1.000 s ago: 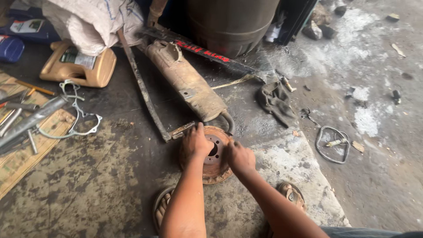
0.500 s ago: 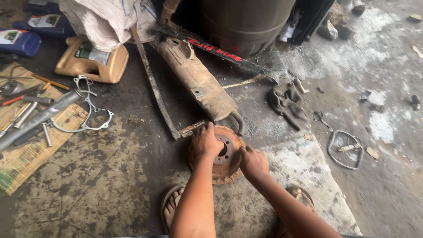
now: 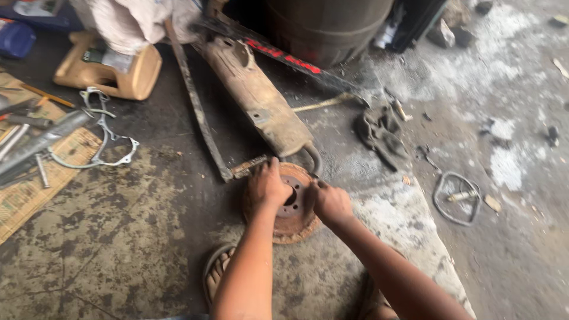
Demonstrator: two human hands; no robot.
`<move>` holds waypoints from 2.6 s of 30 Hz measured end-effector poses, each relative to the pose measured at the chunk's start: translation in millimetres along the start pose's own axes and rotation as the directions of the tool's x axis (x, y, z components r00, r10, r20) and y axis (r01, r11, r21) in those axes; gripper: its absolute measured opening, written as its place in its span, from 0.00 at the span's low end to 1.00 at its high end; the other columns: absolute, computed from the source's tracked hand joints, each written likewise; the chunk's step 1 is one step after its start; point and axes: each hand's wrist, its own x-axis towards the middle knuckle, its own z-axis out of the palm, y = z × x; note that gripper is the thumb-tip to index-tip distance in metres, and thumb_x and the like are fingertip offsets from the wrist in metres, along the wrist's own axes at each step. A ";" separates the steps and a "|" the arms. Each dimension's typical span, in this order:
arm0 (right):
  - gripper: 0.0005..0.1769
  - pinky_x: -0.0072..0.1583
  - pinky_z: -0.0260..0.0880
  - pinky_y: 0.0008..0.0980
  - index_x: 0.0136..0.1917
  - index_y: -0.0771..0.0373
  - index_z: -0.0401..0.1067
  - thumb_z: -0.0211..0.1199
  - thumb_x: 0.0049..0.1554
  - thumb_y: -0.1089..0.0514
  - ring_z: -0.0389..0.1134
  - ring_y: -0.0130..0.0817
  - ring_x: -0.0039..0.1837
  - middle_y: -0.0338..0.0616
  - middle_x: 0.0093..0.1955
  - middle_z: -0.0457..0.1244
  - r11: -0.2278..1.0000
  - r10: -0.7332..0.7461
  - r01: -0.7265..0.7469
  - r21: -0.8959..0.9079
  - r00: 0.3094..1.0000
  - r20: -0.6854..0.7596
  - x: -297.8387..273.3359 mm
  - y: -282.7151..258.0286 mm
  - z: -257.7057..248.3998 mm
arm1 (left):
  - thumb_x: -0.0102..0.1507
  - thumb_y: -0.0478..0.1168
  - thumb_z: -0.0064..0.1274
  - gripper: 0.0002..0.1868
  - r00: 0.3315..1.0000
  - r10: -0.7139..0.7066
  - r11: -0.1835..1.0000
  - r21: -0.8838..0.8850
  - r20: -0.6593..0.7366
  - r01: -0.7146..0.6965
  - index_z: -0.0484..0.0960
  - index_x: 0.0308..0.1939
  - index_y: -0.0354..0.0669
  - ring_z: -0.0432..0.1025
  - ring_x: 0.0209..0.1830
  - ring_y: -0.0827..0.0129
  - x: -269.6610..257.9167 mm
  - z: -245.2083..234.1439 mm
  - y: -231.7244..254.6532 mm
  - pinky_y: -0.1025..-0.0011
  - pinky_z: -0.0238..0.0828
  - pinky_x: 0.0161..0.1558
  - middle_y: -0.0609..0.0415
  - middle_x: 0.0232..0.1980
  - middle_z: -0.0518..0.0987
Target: The person scrubs a rusty circular metal part, likely a brake drum, using a green-handled screwdriver and a rag. They rotate the part to clean different sections of the rim and surface, then place it on the floor to continue scrubbing the central hub area.
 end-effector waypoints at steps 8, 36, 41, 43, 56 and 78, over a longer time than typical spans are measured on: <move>0.11 0.44 0.73 0.47 0.54 0.58 0.72 0.55 0.59 0.55 0.73 0.47 0.44 0.50 0.49 0.69 0.998 -0.029 0.036 -0.058 0.992 0.120 24.2 -1.9 -6.4 | 0.52 0.44 0.60 0.36 0.998 -0.031 0.998 0.057 0.046 0.028 0.70 0.65 0.47 0.67 0.66 0.48 -2.5 -19.0 9.6 0.54 0.66 0.64 0.42 0.65 0.74; 0.15 0.31 0.70 0.40 0.55 0.52 0.77 0.57 0.56 0.62 0.72 0.42 0.35 0.46 0.55 0.70 0.888 -0.454 0.457 -0.058 0.889 0.060 58.7 14.1 -34.9 | 0.50 0.43 0.64 0.40 0.999 0.046 0.997 0.061 -0.009 -0.046 0.69 0.65 0.44 0.65 0.68 0.49 4.8 -1.6 -2.2 0.51 0.58 0.70 0.42 0.64 0.74; 0.10 0.36 0.71 0.39 0.54 0.58 0.74 0.56 0.61 0.61 0.72 0.40 0.39 0.44 0.50 0.70 0.857 -0.500 0.511 -0.062 0.855 0.135 74.9 15.3 -39.8 | 0.50 0.42 0.63 0.41 0.997 0.070 0.995 0.070 -0.025 -0.068 0.69 0.68 0.43 0.67 0.67 0.51 7.9 -3.1 -6.1 0.50 0.57 0.71 0.42 0.64 0.75; 0.07 0.40 0.72 0.40 0.49 0.57 0.74 0.58 0.59 0.58 0.73 0.42 0.43 0.43 0.48 0.70 0.828 -0.536 0.550 -0.112 0.834 0.130 79.1 15.2 -39.4 | 0.48 0.43 0.65 0.43 0.998 0.058 0.996 0.061 -0.005 -0.058 0.68 0.67 0.43 0.66 0.67 0.50 6.7 -2.3 -6.1 0.49 0.56 0.71 0.42 0.64 0.74; 0.20 0.36 0.72 0.38 0.59 0.51 0.76 0.54 0.56 0.66 0.72 0.39 0.37 0.38 0.55 0.71 0.886 -0.457 0.462 -0.031 0.884 0.101 73.7 37.6 -23.8 | 0.47 0.36 0.57 0.33 0.987 0.127 0.992 0.001 -0.094 -0.127 0.74 0.58 0.39 0.65 0.67 0.47 8.6 1.8 -12.3 0.47 0.57 0.67 0.42 0.64 0.74; 0.11 0.60 0.76 0.38 0.52 0.60 0.79 0.65 0.60 0.52 0.75 0.35 0.53 0.45 0.50 0.73 0.791 0.072 -0.255 0.557 0.941 0.330 81.0 34.8 -37.1 | 0.59 0.37 0.59 0.37 0.956 -0.262 0.959 0.072 -0.135 0.273 0.66 0.72 0.50 0.62 0.73 0.50 -19.9 -3.4 13.9 0.46 0.53 0.72 0.48 0.76 0.63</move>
